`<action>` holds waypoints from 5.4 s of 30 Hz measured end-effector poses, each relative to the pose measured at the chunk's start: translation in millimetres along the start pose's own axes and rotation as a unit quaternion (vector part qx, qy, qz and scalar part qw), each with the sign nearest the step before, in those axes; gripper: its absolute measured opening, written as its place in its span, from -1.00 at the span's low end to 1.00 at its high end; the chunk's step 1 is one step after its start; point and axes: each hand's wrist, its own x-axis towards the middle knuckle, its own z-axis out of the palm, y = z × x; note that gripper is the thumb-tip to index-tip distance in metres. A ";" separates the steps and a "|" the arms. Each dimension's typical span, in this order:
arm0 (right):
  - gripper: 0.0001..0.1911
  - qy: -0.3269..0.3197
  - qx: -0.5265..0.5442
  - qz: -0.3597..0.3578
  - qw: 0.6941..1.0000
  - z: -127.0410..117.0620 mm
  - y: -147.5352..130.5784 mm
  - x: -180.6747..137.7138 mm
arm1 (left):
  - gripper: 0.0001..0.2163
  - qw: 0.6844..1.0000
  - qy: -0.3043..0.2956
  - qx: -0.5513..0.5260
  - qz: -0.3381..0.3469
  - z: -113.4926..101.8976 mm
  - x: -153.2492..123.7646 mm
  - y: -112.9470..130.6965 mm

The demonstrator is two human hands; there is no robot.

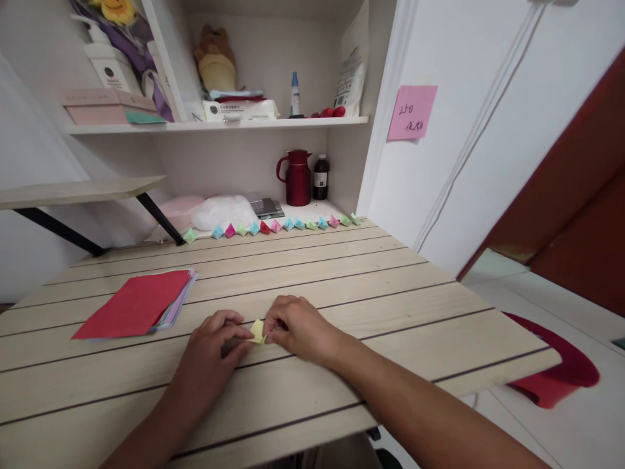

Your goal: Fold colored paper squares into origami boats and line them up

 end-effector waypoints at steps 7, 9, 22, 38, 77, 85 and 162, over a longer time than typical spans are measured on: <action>-0.93 0.029 -0.007 0.030 0.999 1.7 -5.6 0.5 | -0.90 0.998 0.018 -0.018 -0.059 4.8 4.4 -1.0; -0.95 0.035 -0.014 0.039 0.999 2.7 -5.7 0.4 | -0.88 0.997 0.004 -0.024 -0.070 3.6 4.4 -0.7; -0.72 0.012 -0.171 0.085 0.982 7.4 -17.5 8.4 | -0.89 0.996 -0.030 0.018 -0.080 0.5 1.3 5.2; -0.88 0.006 -0.043 0.073 0.996 -6.1 -7.9 -4.8 | -0.85 0.996 -0.056 -0.021 -0.073 -3.4 3.4 5.1; -0.66 -0.038 -0.300 0.126 0.945 9.8 -16.5 16.1 | -0.45 0.985 -0.109 0.120 0.058 -10.1 -15.5 6.3; -0.73 0.095 -0.166 0.084 0.978 -20.1 -14.1 -21.1 | -0.42 0.984 -0.140 0.109 0.024 -13.6 -14.9 9.5; -0.87 0.155 0.052 0.070 0.984 -47.8 -13.3 50.6 | -0.87 0.997 -0.020 -0.069 -0.007 -28.9 87.5 29.9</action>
